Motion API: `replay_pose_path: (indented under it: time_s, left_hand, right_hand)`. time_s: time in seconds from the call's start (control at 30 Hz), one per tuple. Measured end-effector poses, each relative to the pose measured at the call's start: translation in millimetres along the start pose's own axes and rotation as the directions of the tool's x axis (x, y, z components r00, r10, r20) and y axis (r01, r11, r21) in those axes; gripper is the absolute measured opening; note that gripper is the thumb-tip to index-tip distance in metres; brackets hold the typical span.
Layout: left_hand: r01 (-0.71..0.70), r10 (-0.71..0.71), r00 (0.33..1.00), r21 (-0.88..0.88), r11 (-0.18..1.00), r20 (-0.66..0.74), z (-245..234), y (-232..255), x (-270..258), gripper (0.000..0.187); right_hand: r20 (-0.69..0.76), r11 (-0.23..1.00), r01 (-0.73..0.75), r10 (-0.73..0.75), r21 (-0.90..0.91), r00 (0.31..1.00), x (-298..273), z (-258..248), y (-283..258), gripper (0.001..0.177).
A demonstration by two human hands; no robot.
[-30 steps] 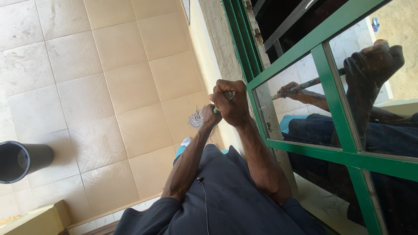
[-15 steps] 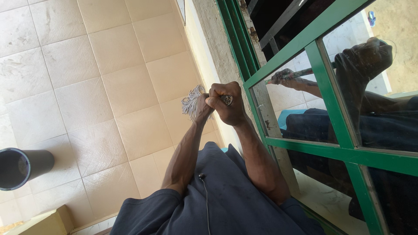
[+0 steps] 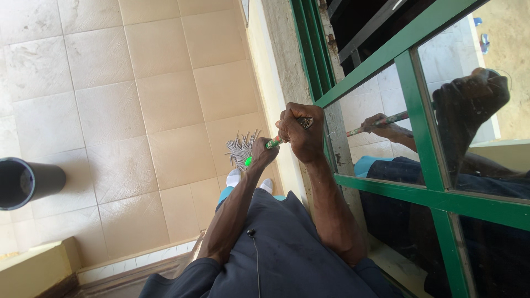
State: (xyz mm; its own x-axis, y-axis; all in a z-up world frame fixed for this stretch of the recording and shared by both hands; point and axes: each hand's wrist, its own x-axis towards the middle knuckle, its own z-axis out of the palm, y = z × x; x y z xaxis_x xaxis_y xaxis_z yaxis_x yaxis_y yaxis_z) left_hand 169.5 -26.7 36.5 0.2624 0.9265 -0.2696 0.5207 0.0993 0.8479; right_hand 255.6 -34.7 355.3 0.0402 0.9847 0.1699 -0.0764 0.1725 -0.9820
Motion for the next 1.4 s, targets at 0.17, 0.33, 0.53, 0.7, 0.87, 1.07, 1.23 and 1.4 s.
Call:
replay_pose_path:
  time_s: [0.17,0.33,0.53,0.7,0.87,1.07,1.23,1.4]
  left_hand:
    - [-0.006,0.006,1.000,-0.032,0.999,-0.012,-6,-5,6,0.014]
    - [-0.053,0.052,0.995,-0.009,0.999,-0.083,-14,-15,31,0.022]
    - [-0.094,0.090,0.992,-0.045,0.995,-0.083,-28,-35,63,0.031]
    - [-0.118,0.101,0.986,-0.127,0.985,-0.132,-37,-48,65,0.039]
    - [-0.143,0.127,0.978,-0.083,0.986,-0.167,-36,-43,60,0.033]
    - [-0.040,0.056,0.952,0.057,0.998,-0.300,-12,-44,37,0.033]
    - [-0.043,0.040,0.972,-0.008,0.999,-0.231,-8,-26,-8,0.020]
    - [-0.016,0.003,0.978,-0.060,0.998,-0.210,-14,-17,-33,0.016]
  right_hand:
    - [0.012,0.997,0.073,-0.073,-0.005,0.997,-3,7,2,0.031]
    - [0.070,0.993,0.115,-0.113,-0.028,0.991,1,14,8,0.029]
    - [0.167,0.962,0.232,-0.208,-0.143,0.964,11,22,19,0.028]
    - [0.253,0.945,0.276,-0.228,-0.174,0.940,14,33,25,0.029]
    - [0.232,0.950,0.245,-0.198,-0.195,0.952,18,37,22,0.027]
    - [0.143,0.982,0.115,-0.094,-0.150,0.985,13,29,8,0.027]
    - [0.131,1.000,0.018,-0.017,-0.005,0.991,-6,23,2,0.030]
    - [0.133,1.000,-0.031,0.031,-0.003,0.991,-13,28,-2,0.031]
